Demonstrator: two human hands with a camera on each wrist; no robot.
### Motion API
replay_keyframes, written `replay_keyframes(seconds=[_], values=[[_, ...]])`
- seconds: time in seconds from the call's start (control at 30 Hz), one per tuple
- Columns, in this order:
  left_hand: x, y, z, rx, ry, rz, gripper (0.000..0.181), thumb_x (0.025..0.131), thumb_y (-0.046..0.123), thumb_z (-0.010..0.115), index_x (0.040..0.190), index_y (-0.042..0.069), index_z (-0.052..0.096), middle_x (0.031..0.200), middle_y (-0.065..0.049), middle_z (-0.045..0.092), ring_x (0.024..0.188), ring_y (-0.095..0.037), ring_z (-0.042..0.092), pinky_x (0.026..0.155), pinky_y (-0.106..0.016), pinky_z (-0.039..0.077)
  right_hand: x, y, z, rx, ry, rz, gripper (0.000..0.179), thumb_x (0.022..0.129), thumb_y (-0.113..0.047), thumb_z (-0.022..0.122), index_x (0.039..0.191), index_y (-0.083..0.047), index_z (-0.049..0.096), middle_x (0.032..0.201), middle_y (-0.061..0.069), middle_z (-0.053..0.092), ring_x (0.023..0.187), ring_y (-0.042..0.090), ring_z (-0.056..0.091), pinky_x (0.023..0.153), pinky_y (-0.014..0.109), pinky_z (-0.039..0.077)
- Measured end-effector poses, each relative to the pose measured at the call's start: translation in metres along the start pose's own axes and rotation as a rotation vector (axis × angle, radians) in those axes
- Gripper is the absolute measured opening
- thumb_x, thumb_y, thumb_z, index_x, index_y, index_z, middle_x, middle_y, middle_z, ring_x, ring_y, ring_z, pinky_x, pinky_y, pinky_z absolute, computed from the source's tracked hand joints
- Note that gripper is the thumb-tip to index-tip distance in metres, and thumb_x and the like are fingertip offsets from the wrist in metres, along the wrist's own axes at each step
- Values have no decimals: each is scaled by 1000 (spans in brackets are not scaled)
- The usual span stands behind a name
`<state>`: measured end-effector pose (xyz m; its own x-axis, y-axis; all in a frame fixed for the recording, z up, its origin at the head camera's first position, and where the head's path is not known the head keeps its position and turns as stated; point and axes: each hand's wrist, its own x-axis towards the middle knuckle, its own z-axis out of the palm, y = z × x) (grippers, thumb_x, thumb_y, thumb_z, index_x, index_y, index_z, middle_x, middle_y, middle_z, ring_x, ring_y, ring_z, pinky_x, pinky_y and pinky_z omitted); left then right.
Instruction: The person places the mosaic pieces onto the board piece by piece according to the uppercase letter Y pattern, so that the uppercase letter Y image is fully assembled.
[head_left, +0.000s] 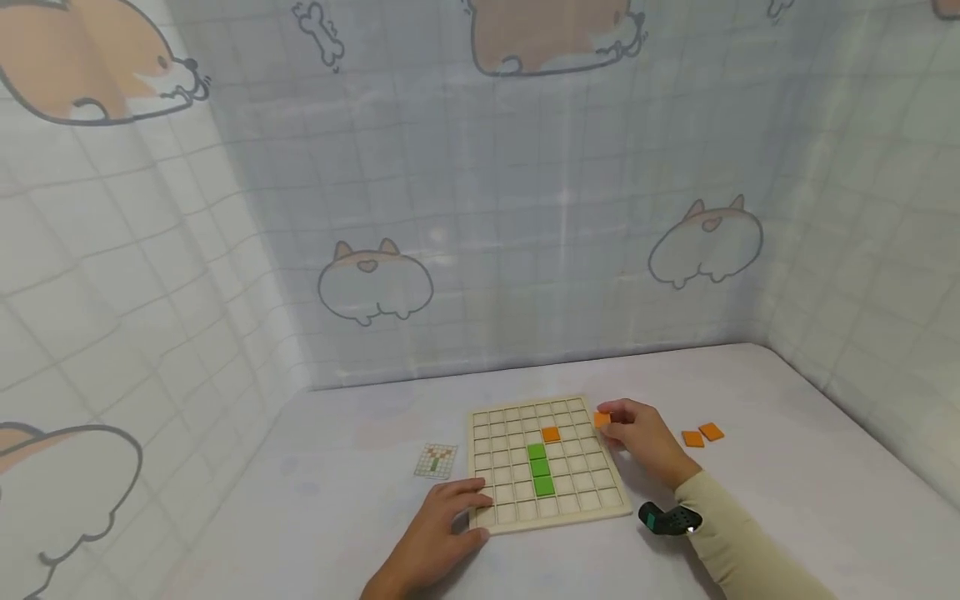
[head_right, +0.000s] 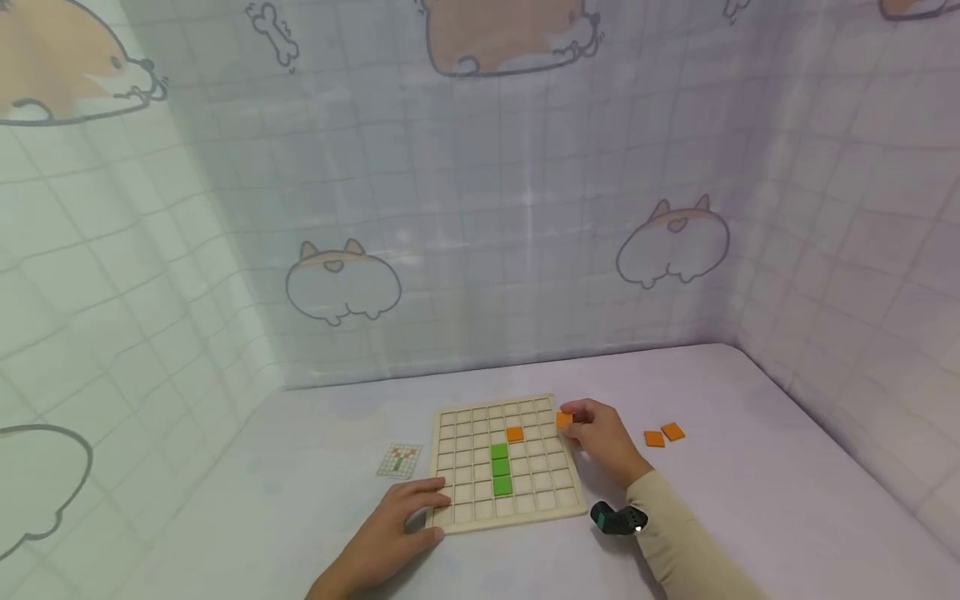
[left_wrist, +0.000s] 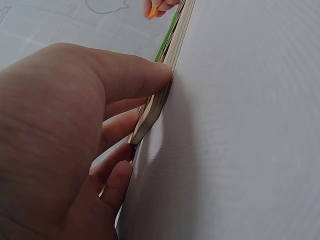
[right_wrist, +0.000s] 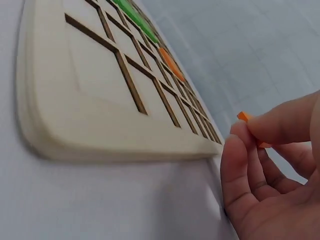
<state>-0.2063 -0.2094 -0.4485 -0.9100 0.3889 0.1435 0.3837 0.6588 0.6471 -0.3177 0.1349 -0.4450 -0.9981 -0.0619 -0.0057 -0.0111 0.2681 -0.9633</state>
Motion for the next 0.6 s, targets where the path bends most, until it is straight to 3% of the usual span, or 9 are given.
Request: replay_keyframes(seconds=[0.2,0.43,0.6], values=[[3,1,2,6,7,15,30,90,32,72,119,25,71,142,2,55,131,-31,43,107,-56,36,11,-5,7,18,8,24,37,95,-10,62,131,-1,61,120,15,62,96,22,62,81,28,56],[4,2,3,3,-1,12,30,90,33,71,120,25,71,143,2,55,132,-31,42,108,-56,35,20,-7,11,4,-4,-44,38,94,-8,64,130,2,63,115,16,67,87,21,63,79,30,55],[2,1,3,10,2,-11,30,90,33,72,119,25,71,143,2,55,132,-31,43,108,-56,36,29,-8,15,3,-53,-74,39,94,-6,64,131,4,62,119,17,66,90,20,66,81,33,57]])
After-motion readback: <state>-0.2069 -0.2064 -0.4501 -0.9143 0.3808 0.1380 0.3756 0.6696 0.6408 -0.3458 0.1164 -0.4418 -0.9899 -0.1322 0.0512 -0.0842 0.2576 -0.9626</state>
